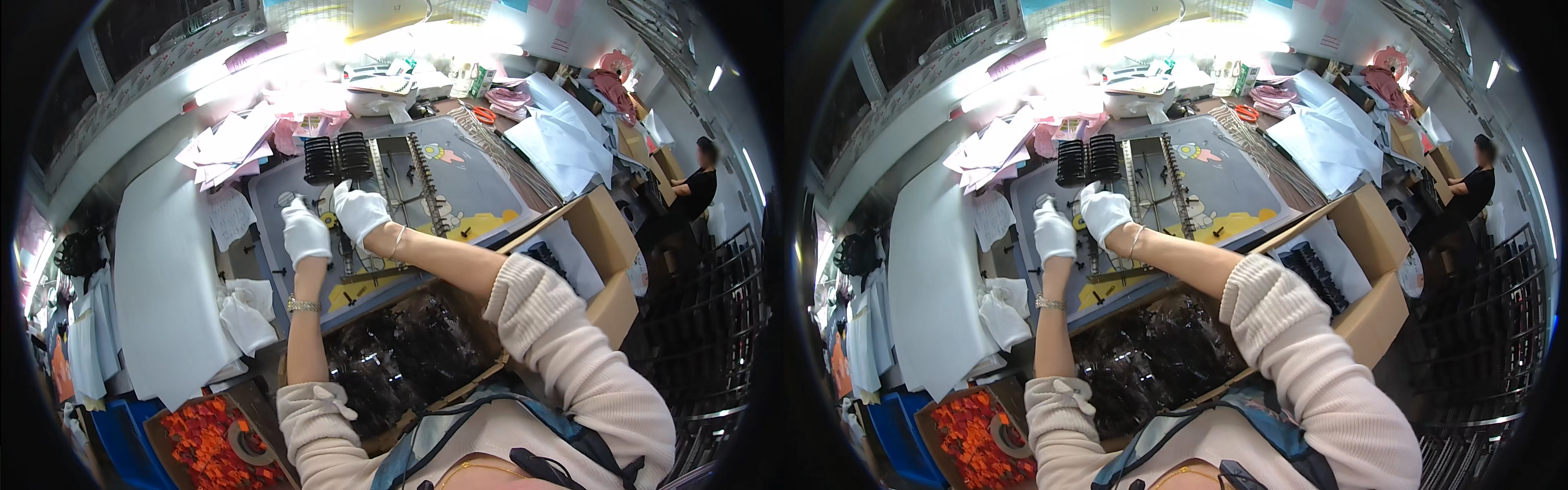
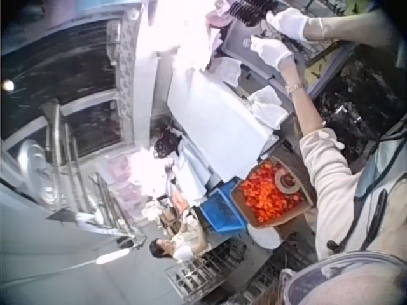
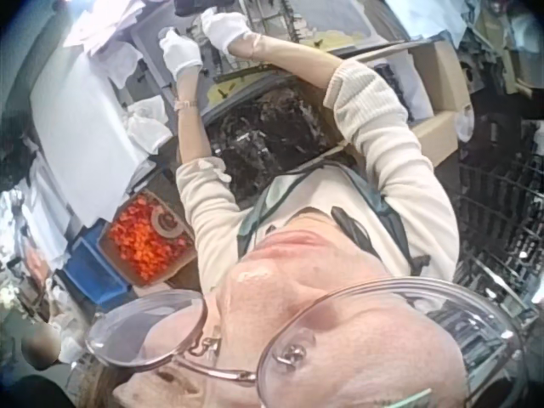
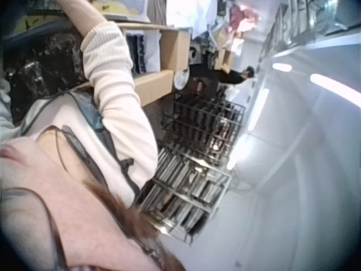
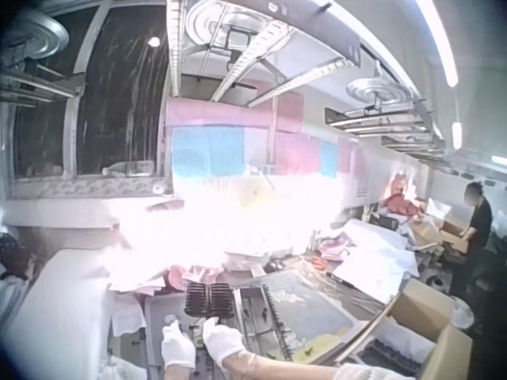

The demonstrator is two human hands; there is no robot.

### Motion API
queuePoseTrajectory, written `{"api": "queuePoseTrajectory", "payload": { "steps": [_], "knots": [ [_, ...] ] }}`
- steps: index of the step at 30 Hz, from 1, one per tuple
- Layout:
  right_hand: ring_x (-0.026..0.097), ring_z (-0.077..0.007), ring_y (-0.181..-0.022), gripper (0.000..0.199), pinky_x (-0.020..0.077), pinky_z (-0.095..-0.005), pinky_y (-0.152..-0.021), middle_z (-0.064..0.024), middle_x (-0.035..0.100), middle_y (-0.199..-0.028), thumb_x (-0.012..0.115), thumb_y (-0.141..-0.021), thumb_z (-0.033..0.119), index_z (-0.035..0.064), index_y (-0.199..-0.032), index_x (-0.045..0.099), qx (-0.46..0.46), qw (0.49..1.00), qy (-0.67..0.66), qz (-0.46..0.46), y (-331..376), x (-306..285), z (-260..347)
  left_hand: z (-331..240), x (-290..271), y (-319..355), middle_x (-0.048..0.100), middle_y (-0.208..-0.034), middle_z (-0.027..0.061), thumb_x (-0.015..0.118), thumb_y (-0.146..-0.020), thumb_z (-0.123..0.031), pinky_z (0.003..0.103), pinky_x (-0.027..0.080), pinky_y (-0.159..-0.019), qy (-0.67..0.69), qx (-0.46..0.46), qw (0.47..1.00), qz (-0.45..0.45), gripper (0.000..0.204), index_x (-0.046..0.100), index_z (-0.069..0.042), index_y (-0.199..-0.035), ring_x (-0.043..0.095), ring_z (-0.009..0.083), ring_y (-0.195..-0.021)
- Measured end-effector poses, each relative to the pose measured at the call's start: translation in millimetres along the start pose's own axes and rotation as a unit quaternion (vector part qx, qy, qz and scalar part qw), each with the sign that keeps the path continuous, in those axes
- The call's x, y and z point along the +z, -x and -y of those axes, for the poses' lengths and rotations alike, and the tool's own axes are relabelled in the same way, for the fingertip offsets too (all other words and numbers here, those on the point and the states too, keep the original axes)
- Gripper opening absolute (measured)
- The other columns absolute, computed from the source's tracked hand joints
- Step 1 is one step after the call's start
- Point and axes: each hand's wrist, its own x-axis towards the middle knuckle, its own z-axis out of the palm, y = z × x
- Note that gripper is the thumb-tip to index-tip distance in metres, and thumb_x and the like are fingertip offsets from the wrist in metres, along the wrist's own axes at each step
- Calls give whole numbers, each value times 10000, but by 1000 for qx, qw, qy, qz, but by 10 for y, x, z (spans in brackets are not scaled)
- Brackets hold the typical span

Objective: The person picks small black hair accessories from a box, places them onto a metal rack, and then moves the rack to a nearby shelf. The person repeats this process, handling the items one at a time.

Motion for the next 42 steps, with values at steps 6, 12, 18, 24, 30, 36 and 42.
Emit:
{"api": "queuePoseTrajectory", "payload": {
  "steps": [6,12,18,24,30,36,42],
  "knots": [
    [725,-273,-699,236,570,-363,-523,-196,706,-890,576,-914,122,-7,-1111,557,196,764,-598,146,228,-167,-642,-501,-924,444,597,-921,58,506,-972,-61,245,440,-443,685,-313,646,124,315,499,-153,-1272,569,111,-636],
    [693,-146,-707,230,532,-222,-468,-91,689,-994,612,-949,142,67,-1158,551,93,508,-821,245,1488,-1006,-931,-681,-1152,1582,629,-936,95,576,-915,-101,262,458,-460,752,-395,316,424,215,585,-93,-1129,577,165,-643],
    [643,-126,-668,382,493,-240,-474,-80,698,-907,644,-869,178,39,-1222,603,91,636,-701,310,2651,-1007,-1434,-1507,-1105,2516,642,-981,106,583,-959,-196,241,532,-647,692,-543,318,354,186,578,-36,-1054,617,190,-802],
    [701,-308,-676,604,547,-398,-561,-180,696,-771,609,-857,177,13,-1410,429,-32,851,-457,256,3115,-935,-1293,-1643,-1060,2851,634,-879,56,585,-1017,-242,266,485,-637,473,-277,801,241,227,631,-39,-1108,589,171,-757],
    [702,-397,-776,387,554,-475,-663,-237,699,-839,568,-901,171,-43,-1217,498,-82,873,-420,233,3264,-1038,-1554,-2026,-1087,2944,644,-874,123,530,-1045,-240,352,490,-722,181,-28,952,245,296,631,38,-1062,585,193,-786],
    [708,-387,-899,267,569,-453,-751,-215,717,-927,615,-868,178,-31,-1033,613,-130,831,-463,280,3361,-613,-1429,-2020,-1221,3090,458,-723,99,541,-1036,-195,387,429,-648,101,171,958,208,301,489,8,-821,462,223,-664],
    [717,-395,-847,298,580,-460,-746,-257,708,-891,596,-886,208,-61,-1010,620,-41,848,-488,202,3380,-754,-2023,-1930,-1201,3062,643,-1013,176,649,-964,-270,380,467,-863,-76,-64,965,243,355,596,51,-1105,588,288,-905]
  ]
}}
